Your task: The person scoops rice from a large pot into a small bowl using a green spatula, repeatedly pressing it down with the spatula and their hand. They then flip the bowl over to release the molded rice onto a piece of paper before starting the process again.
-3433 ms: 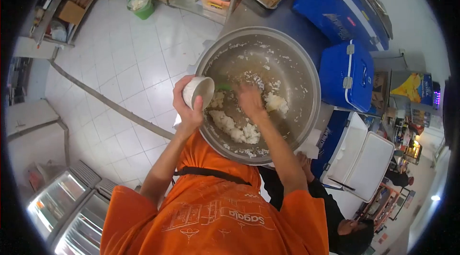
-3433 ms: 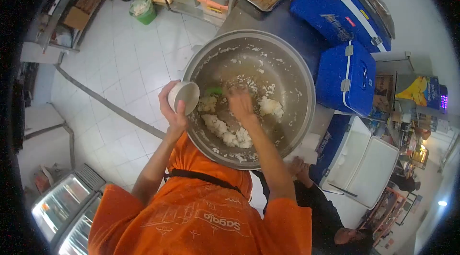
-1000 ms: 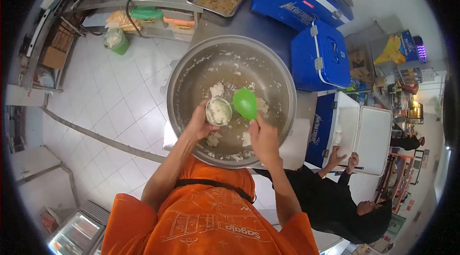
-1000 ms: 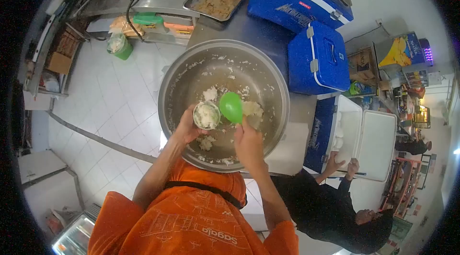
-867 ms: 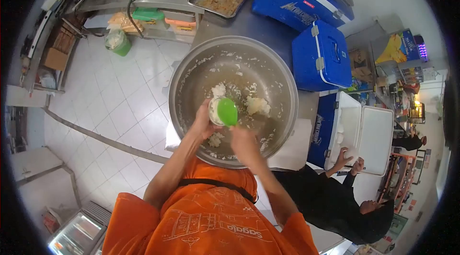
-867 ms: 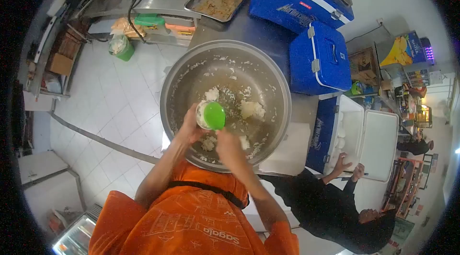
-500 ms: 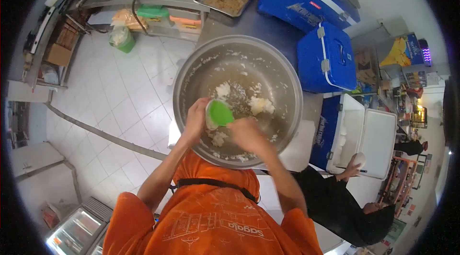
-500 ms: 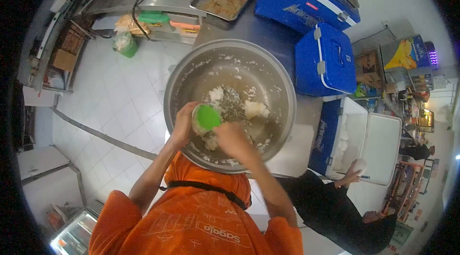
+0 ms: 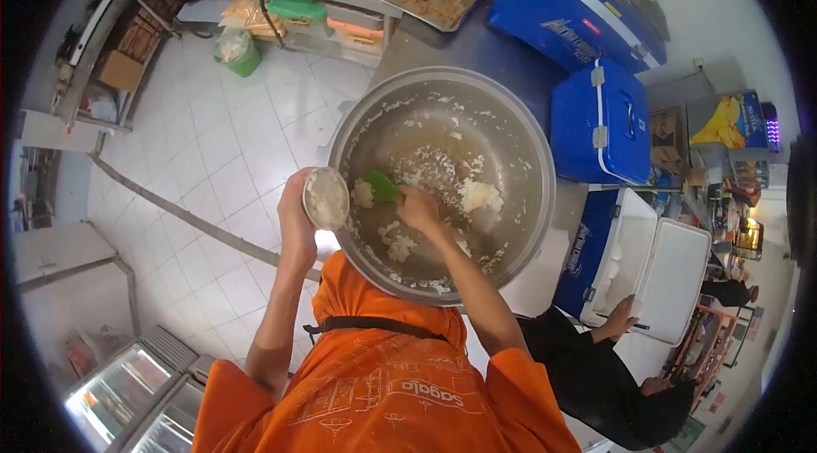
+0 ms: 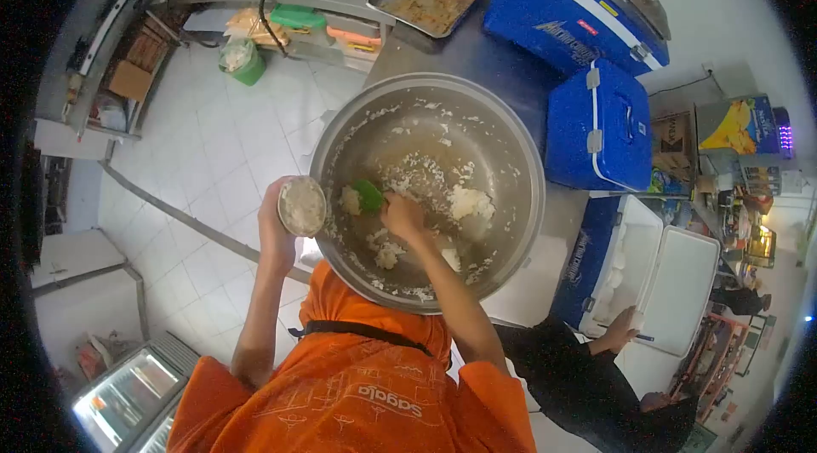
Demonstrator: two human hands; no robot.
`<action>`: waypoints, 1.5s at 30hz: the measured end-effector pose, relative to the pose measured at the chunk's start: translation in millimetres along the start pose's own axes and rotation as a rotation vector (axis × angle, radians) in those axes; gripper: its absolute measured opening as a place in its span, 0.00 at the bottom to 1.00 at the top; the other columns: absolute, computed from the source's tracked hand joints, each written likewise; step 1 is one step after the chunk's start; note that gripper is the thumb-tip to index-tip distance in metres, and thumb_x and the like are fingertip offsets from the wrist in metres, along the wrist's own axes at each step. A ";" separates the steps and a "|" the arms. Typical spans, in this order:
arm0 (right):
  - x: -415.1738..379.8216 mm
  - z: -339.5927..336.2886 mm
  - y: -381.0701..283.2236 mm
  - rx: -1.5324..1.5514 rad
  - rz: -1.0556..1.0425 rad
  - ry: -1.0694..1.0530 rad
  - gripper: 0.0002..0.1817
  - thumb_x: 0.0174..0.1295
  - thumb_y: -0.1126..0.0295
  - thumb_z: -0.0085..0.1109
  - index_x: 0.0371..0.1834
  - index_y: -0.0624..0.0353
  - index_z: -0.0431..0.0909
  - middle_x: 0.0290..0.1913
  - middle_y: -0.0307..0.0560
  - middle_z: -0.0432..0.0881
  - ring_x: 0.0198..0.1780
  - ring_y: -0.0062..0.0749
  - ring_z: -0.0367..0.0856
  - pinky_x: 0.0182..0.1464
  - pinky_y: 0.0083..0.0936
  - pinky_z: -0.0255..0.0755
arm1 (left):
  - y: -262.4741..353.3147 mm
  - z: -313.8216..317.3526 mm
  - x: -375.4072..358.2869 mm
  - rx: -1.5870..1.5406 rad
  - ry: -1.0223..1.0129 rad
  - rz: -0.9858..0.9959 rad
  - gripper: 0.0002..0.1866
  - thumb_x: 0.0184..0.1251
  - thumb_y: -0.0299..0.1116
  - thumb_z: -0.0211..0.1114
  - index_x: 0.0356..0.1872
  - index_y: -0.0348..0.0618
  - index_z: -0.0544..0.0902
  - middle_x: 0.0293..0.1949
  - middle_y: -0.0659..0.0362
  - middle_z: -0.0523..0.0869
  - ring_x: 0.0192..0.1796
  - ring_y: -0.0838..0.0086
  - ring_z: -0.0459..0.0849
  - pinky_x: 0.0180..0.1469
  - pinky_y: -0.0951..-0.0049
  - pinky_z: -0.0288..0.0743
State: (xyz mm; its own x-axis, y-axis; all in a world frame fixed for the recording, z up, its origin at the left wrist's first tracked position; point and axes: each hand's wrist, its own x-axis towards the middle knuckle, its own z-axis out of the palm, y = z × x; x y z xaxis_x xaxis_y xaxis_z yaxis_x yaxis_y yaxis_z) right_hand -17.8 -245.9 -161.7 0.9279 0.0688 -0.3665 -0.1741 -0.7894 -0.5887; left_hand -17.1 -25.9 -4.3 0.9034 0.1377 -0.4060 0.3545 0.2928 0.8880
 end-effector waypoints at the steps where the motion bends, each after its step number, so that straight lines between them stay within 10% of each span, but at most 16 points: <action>1: -4.1 2.5 -2.2 0.005 -0.001 -0.007 0.18 0.64 0.66 0.53 0.56 0.56 0.80 0.33 0.61 0.84 0.37 0.52 0.85 0.41 0.45 0.78 | -2.7 -5.2 2.6 0.005 0.006 -0.002 0.22 0.77 0.47 0.46 0.54 0.40 0.77 0.49 0.59 0.80 0.52 0.73 0.80 0.55 0.72 0.74; 13: -13.3 21.0 -14.2 -0.229 0.002 -0.111 0.16 0.62 0.66 0.55 0.53 0.53 0.82 0.35 0.64 0.84 0.41 0.56 0.84 0.43 0.47 0.77 | -11.2 5.8 1.6 0.060 -0.023 0.102 0.21 0.78 0.43 0.45 0.53 0.38 0.78 0.50 0.59 0.80 0.51 0.75 0.80 0.56 0.71 0.73; 16: -29.4 3.9 -7.3 0.132 -0.062 -0.074 0.16 0.63 0.64 0.56 0.52 0.54 0.83 0.36 0.59 0.85 0.37 0.50 0.85 0.42 0.40 0.76 | -2.3 14.1 -2.2 0.351 -0.066 0.262 0.17 0.75 0.41 0.50 0.50 0.39 0.80 0.49 0.55 0.82 0.49 0.66 0.83 0.53 0.67 0.76; 18: -31.6 6.5 18.8 0.304 -0.053 -0.255 0.16 0.65 0.62 0.57 0.51 0.56 0.83 0.33 0.53 0.85 0.31 0.37 0.82 0.39 0.33 0.74 | 5.2 24.4 -4.0 1.023 -0.334 0.763 0.14 0.70 0.38 0.56 0.49 0.42 0.81 0.48 0.49 0.82 0.47 0.56 0.84 0.50 0.61 0.78; 24: -99.9 -81.8 43.5 0.237 -0.031 -0.212 0.13 0.65 0.67 0.57 0.49 0.60 0.82 0.30 0.53 0.83 0.28 0.24 0.75 0.36 0.28 0.72 | 13.0 39.7 1.2 1.080 -0.349 0.686 0.12 0.67 0.37 0.59 0.46 0.44 0.82 0.48 0.46 0.81 0.42 0.49 0.83 0.46 0.59 0.78; 27: -141.6 -125.6 15.4 0.256 0.158 -0.117 0.16 0.66 0.64 0.55 0.52 0.58 0.80 0.36 0.56 0.83 0.38 0.42 0.84 0.42 0.36 0.74 | 0.8 44.5 10.6 0.843 -0.240 0.560 0.13 0.69 0.38 0.57 0.44 0.41 0.83 0.47 0.47 0.82 0.41 0.54 0.85 0.45 0.61 0.79; 32: -159.5 -125.7 -55.4 0.018 -0.129 0.532 0.20 0.66 0.68 0.52 0.60 0.56 0.75 0.35 0.57 0.83 0.35 0.53 0.84 0.37 0.45 0.75 | -32.3 75.5 16.7 0.002 -0.443 -0.506 0.22 0.76 0.49 0.45 0.57 0.45 0.74 0.46 0.55 0.83 0.40 0.68 0.86 0.27 0.69 0.80; 42: -75.0 -77.6 53.7 -0.359 0.001 0.290 0.21 0.58 0.74 0.53 0.56 0.60 0.77 0.36 0.60 0.84 0.31 0.52 0.84 0.33 0.41 0.78 | -0.4 33.8 15.6 -0.312 -0.380 -0.405 0.23 0.76 0.51 0.43 0.52 0.43 0.76 0.43 0.54 0.85 0.32 0.62 0.88 0.20 0.70 0.81; 44: -60.8 -56.6 55.5 -0.421 -0.055 0.312 0.21 0.56 0.75 0.53 0.55 0.62 0.77 0.35 0.60 0.83 0.31 0.53 0.84 0.32 0.42 0.78 | 6.4 17.7 3.5 0.434 -0.318 0.225 0.23 0.75 0.51 0.43 0.53 0.43 0.76 0.41 0.55 0.85 0.33 0.63 0.88 0.21 0.68 0.81; 45: -62.8 -51.0 55.2 -0.424 -0.059 0.305 0.21 0.56 0.75 0.53 0.55 0.62 0.77 0.35 0.60 0.83 0.31 0.53 0.84 0.32 0.42 0.78 | 5.2 6.2 2.0 0.430 -0.311 0.220 0.23 0.75 0.51 0.43 0.53 0.43 0.76 0.41 0.55 0.85 0.33 0.63 0.88 0.21 0.68 0.81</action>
State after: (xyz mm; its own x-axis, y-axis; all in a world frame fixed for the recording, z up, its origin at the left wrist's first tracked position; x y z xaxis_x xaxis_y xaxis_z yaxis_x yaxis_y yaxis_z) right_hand -68.9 -324.9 -134.4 0.9969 -0.0102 -0.0781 -0.0284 -0.9714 -0.2358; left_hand -11.9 -30.0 0.8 0.9725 -0.1519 -0.1768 0.1574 -0.1317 0.9787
